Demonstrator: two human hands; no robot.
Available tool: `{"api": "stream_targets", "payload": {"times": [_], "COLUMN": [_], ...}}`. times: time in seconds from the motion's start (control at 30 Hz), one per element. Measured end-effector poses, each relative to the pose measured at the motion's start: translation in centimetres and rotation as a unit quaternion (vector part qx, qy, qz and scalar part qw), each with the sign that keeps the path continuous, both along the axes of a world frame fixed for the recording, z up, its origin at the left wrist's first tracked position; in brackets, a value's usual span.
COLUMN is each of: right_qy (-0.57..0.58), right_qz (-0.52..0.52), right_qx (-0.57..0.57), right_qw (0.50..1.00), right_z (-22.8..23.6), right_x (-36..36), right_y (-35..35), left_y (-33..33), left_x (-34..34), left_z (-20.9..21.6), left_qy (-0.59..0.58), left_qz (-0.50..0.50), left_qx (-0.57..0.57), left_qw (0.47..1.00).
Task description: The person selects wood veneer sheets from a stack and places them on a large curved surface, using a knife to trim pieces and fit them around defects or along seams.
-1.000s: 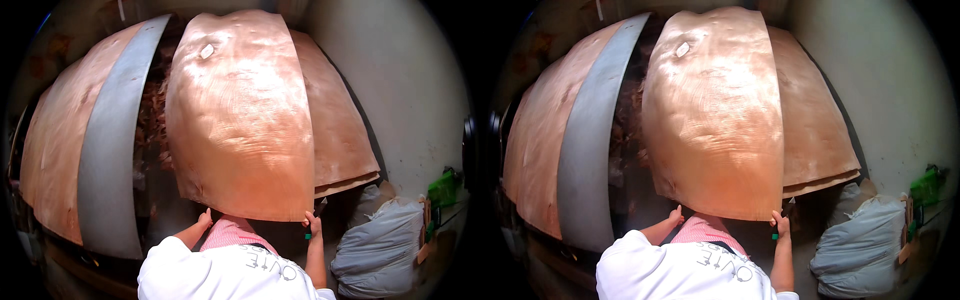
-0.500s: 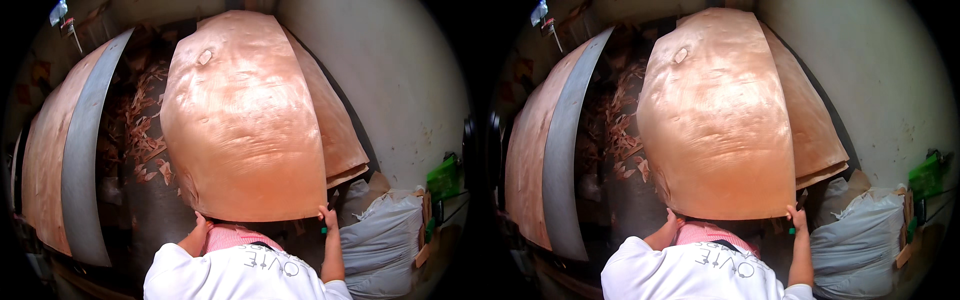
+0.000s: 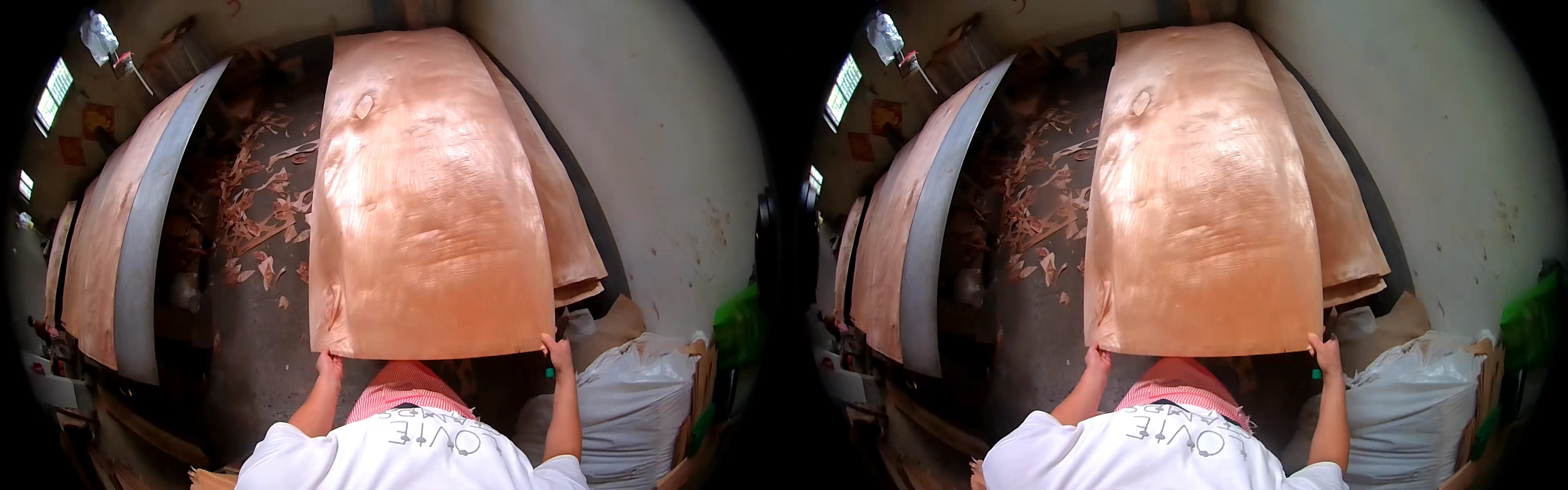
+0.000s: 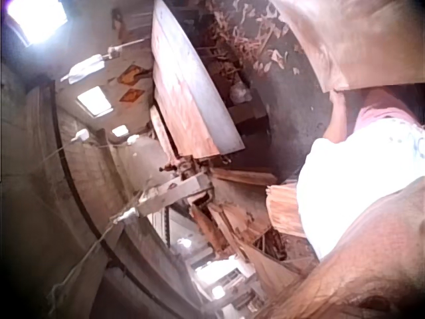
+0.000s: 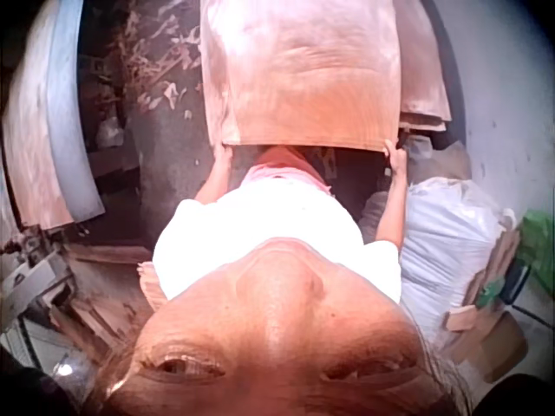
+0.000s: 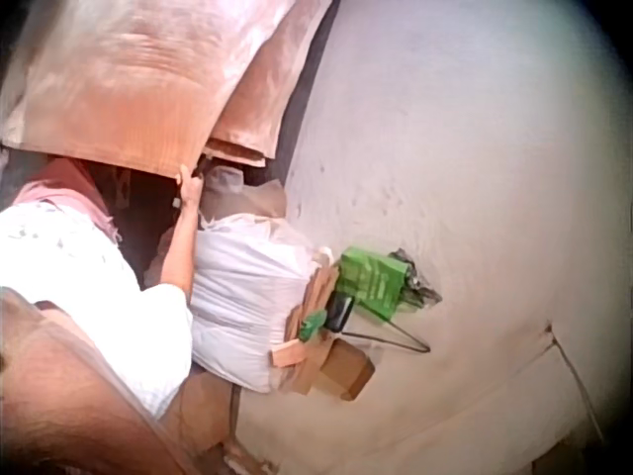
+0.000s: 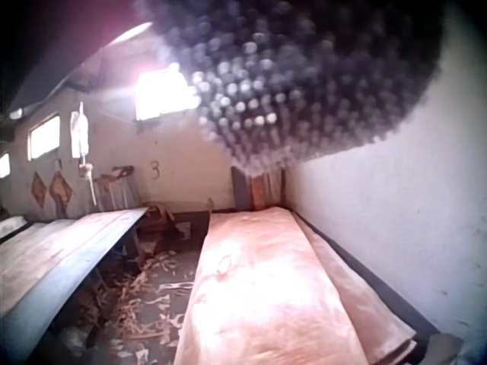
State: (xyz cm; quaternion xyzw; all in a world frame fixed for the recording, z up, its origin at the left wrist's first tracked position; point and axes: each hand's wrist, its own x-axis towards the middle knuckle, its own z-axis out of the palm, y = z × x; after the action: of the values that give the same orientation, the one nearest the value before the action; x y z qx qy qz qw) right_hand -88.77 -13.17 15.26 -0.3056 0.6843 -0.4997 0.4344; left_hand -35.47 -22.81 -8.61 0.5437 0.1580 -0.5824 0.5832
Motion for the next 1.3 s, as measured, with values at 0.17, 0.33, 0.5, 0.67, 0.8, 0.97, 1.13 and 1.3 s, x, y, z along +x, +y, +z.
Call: {"api": "stream_targets", "payload": {"times": [0.17, 0.33, 0.5, 0.67, 0.8, 0.97, 1.13, 1.3], "right_qy": [0.099, 0.267, 0.458, 0.476, 0.474, 0.509, 0.523, 0.498], "right_qz": [0.013, 0.034, 0.045, 0.081, 0.102, 0.139, 0.173, 0.212], "right_qx": [0.03, 0.074, 0.027, 0.143, 0.198, 0.216, 0.263, 0.25], "right_qw": [0.995, 0.96, 0.887, 0.864, 0.852, 0.822, 0.792, 0.803], "right_z": [-3.0, -4.6, -4.9, -7.3, -7.9, -13.6, -18.4, -24.2], "right_x": [-8.1, -15.5, -21.6, -22.9, -24.2, -26.8, -28.9, -28.8], "right_y": [-7.4, -14.9, -18.8, -20.5, -20.2, -20.8, -20.9, -20.6], "left_y": [-5.2, -9.8, -12.4, -11.7, -10.7, -11.3, -11.6, -11.4], "left_x": [-8.1, -15.6, -23.2, -24.4, -28.0, -29.1, -29.4, -27.2], "left_z": [1.4, 1.0, 0.5, -4.4, -8.7, -12.2, -16.9, -19.3], "left_qy": [-0.074, -0.111, -0.16, -0.188, -0.229, -0.047, -0.075, -0.176], "left_qz": [0.024, 0.038, -0.006, 0.0, -0.028, 0.131, 0.214, 0.205], "left_qx": [-0.022, 0.016, 0.061, -0.014, 0.066, 0.082, 0.146, 0.157], "left_qw": [0.997, 0.993, 0.985, 0.982, 0.971, 0.987, 0.963, 0.95]}}
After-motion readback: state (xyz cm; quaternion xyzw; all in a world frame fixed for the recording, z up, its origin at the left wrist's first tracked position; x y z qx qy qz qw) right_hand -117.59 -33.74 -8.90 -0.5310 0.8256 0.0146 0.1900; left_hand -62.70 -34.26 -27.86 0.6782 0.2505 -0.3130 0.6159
